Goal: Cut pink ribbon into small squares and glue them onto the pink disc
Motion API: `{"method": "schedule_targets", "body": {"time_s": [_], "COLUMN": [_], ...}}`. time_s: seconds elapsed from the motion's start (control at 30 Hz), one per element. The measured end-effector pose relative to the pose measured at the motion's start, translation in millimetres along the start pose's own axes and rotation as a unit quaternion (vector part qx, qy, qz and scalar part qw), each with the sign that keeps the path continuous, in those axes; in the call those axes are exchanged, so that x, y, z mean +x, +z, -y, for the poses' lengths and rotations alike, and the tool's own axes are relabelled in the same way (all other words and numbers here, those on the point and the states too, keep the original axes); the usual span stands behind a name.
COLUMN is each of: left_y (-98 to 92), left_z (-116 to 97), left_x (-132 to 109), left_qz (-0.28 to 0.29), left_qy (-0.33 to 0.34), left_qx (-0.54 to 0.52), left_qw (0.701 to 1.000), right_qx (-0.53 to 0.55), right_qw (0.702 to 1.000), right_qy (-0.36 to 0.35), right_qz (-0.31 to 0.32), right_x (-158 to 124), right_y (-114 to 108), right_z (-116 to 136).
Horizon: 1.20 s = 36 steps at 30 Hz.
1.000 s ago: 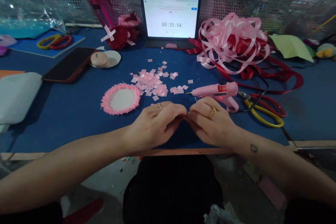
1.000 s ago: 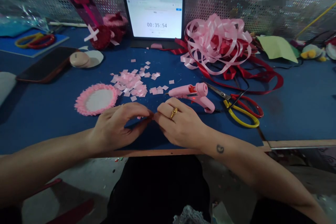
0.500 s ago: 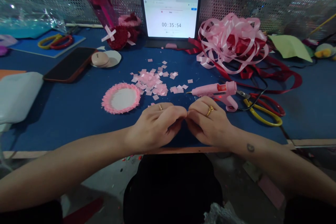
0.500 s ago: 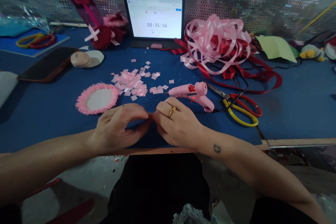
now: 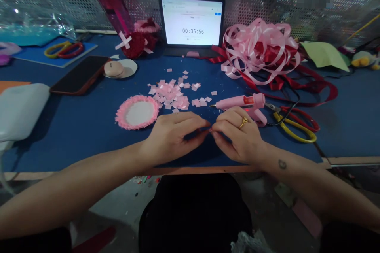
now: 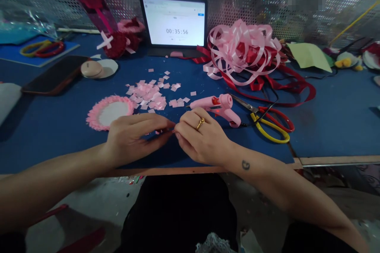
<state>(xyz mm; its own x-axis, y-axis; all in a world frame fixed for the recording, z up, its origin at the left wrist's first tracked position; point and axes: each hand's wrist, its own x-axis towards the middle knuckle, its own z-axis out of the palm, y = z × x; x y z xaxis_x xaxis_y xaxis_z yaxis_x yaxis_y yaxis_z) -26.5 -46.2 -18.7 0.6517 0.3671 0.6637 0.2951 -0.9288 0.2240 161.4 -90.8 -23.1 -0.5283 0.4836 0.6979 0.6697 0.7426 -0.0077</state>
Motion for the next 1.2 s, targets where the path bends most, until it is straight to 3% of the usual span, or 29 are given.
{"method": "schedule_targets", "body": {"time_s": [0.3,0.57,0.87,1.2], "left_y": [1.4,2.8,4.9,1.3], "left_z": [0,-2,-4,-2], "left_x": [-5,-8,-14,-11], "left_qz": [-0.036,-0.025,0.033,-0.025], "left_qy": [0.069,0.116,0.130,0.110], "left_qx": [0.058,0.116,0.146,0.114], "left_qw": [0.995,0.986,0.980,0.987], "right_qx": [0.007,0.024,-0.029,-0.010], "right_qw": [0.999,0.999,0.999,1.000], "right_qy": [0.019,0.014,-0.005,-0.002], "right_qz": [0.036,0.025,0.031,0.021], "right_x": [0,-1,-4,-2], "right_y": [1,7,11,6], "right_z": [1,3,7,3]}}
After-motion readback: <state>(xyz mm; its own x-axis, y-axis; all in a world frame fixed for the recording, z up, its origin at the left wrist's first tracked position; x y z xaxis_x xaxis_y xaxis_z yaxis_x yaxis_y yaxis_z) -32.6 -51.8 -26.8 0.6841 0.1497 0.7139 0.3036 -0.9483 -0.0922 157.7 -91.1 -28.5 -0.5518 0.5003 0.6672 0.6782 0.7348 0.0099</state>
